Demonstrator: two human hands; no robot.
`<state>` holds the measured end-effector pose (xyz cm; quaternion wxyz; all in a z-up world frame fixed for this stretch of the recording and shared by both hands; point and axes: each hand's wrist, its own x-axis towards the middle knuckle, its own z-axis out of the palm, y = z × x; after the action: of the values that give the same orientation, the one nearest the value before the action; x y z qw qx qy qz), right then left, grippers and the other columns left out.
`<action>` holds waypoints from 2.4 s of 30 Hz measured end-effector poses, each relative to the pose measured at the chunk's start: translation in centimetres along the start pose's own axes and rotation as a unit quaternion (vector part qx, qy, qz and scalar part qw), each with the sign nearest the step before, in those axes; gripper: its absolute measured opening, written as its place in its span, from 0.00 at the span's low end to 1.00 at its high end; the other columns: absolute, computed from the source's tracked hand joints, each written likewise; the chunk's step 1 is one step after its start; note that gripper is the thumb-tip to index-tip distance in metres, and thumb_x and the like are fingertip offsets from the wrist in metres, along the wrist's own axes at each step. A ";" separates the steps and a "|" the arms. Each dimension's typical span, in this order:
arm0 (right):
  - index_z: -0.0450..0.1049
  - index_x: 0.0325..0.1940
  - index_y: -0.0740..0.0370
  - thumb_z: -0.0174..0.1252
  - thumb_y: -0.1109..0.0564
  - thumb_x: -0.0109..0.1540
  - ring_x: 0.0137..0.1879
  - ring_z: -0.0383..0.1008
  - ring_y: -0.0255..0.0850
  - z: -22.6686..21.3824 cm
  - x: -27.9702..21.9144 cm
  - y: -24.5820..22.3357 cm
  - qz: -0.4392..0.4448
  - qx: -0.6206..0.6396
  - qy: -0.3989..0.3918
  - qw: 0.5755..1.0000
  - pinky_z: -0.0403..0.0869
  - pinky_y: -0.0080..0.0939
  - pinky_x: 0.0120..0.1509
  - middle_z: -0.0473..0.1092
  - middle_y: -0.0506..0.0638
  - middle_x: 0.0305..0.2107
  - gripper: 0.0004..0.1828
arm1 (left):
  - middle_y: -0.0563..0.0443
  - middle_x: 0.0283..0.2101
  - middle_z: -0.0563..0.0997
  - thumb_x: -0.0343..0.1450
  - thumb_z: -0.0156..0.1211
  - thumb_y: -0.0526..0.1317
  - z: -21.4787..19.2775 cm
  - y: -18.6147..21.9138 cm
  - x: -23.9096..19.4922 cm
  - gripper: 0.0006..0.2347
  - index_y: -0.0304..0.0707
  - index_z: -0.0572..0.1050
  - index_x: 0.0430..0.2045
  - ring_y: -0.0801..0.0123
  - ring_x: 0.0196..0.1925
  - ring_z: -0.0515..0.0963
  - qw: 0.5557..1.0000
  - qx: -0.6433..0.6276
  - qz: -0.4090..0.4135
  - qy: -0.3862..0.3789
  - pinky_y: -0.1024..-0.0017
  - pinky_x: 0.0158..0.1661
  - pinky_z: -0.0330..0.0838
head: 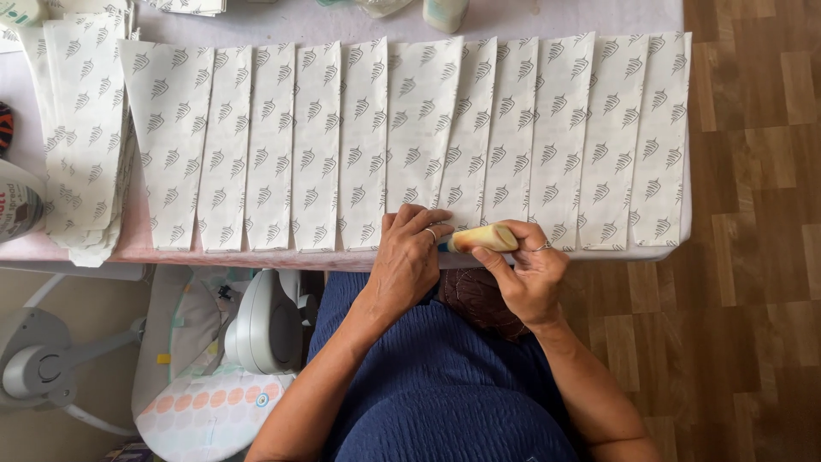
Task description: The person is assembling paper bags by laying out printed paper strips, applying glue to the edges, and folding them over.
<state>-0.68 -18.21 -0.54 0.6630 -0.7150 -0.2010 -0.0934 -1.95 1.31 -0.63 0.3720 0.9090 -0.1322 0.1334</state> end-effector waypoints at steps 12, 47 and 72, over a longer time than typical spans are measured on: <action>0.65 0.51 0.74 0.62 0.68 0.61 0.47 0.81 0.53 -4.7 -2.2 1.8 0.082 0.049 0.096 0.991 0.80 0.49 0.55 0.77 0.70 0.39 0.17 | 0.49 0.43 0.83 0.70 0.53 0.25 -2.2 -1.4 -0.1 0.11 0.37 0.83 0.35 0.58 0.47 0.75 0.999 -0.027 0.019 0.033 0.69 0.43 0.65; 0.69 0.48 0.78 0.60 0.72 0.61 0.42 0.83 0.56 3.1 1.3 -1.4 -0.002 -0.011 -0.056 0.998 0.82 0.50 0.46 0.78 0.70 0.35 0.12 | 0.53 0.44 0.83 0.65 0.69 0.34 -4.2 -3.2 -2.2 0.05 0.40 0.83 0.32 0.61 0.47 0.75 1.000 0.012 -0.020 0.017 0.64 0.48 0.62; 0.69 0.49 0.76 0.63 0.71 0.60 0.42 0.83 0.53 5.9 1.6 -0.3 0.002 0.073 -0.043 0.996 0.81 0.49 0.48 0.78 0.70 0.35 0.15 | 0.53 0.44 0.83 0.65 0.69 0.35 -8.6 -6.0 -4.0 0.05 0.42 0.84 0.32 0.61 0.50 0.71 0.992 0.123 -0.031 0.022 0.64 0.47 0.62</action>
<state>-0.19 -12.16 -0.24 0.7044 -0.6685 -0.2339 -0.0464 -4.92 12.12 0.09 0.2637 0.9486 -0.0780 0.1566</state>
